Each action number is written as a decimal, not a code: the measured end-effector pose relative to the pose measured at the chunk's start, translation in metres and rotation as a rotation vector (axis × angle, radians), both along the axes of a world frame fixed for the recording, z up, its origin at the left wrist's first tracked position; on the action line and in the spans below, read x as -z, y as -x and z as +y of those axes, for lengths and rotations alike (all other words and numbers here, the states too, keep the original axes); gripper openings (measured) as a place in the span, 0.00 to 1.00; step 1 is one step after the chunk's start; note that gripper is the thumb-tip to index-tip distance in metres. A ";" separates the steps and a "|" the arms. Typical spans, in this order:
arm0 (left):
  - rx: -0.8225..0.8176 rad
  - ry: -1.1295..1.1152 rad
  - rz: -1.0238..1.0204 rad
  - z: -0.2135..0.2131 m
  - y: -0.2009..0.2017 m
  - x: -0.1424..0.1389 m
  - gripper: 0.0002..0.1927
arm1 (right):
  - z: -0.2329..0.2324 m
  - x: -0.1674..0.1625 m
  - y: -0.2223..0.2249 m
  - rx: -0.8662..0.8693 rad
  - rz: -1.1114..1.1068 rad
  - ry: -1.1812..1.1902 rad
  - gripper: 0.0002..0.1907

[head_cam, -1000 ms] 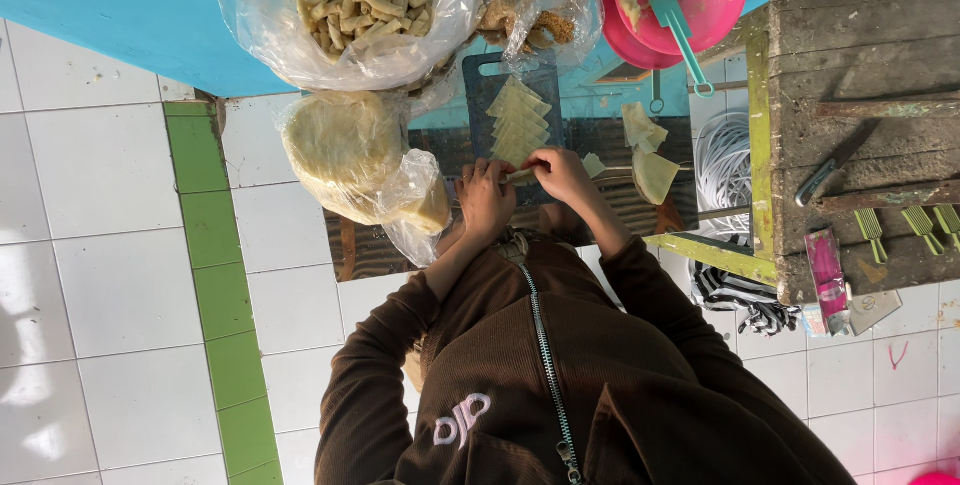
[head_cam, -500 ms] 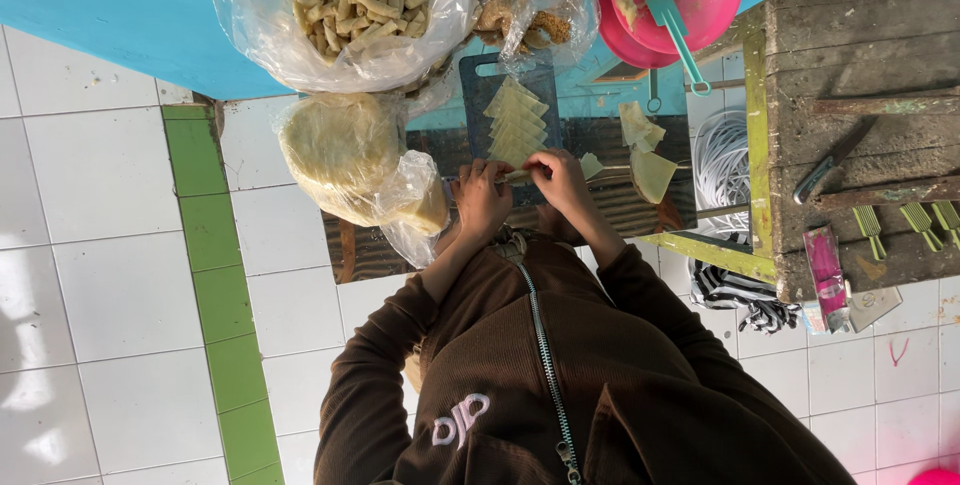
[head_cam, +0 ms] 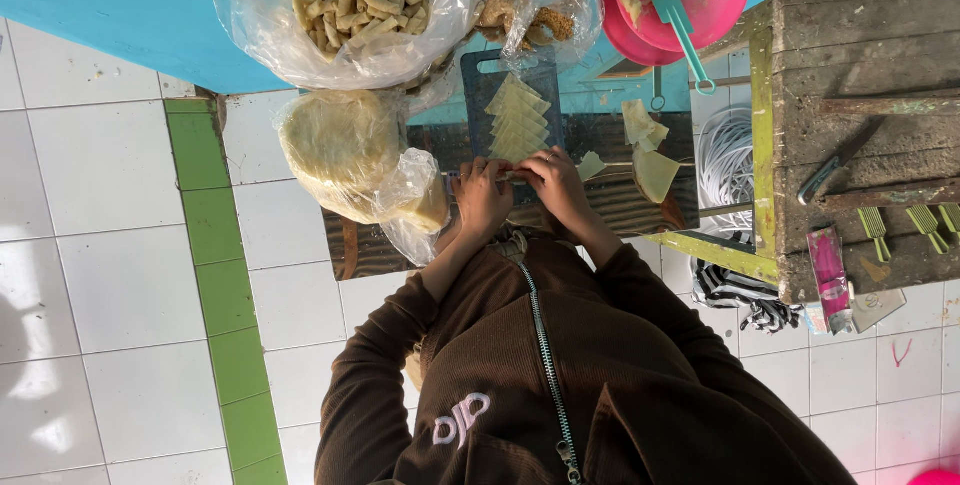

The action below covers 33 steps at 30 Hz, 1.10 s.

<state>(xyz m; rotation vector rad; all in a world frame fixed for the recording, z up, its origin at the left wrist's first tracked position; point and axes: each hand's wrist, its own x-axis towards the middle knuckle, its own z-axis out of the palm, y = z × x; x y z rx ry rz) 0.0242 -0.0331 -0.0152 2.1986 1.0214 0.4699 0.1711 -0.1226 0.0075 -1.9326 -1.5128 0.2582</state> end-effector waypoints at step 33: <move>0.020 -0.066 -0.082 0.003 0.011 -0.009 0.17 | 0.012 0.021 -0.019 0.035 0.156 0.210 0.08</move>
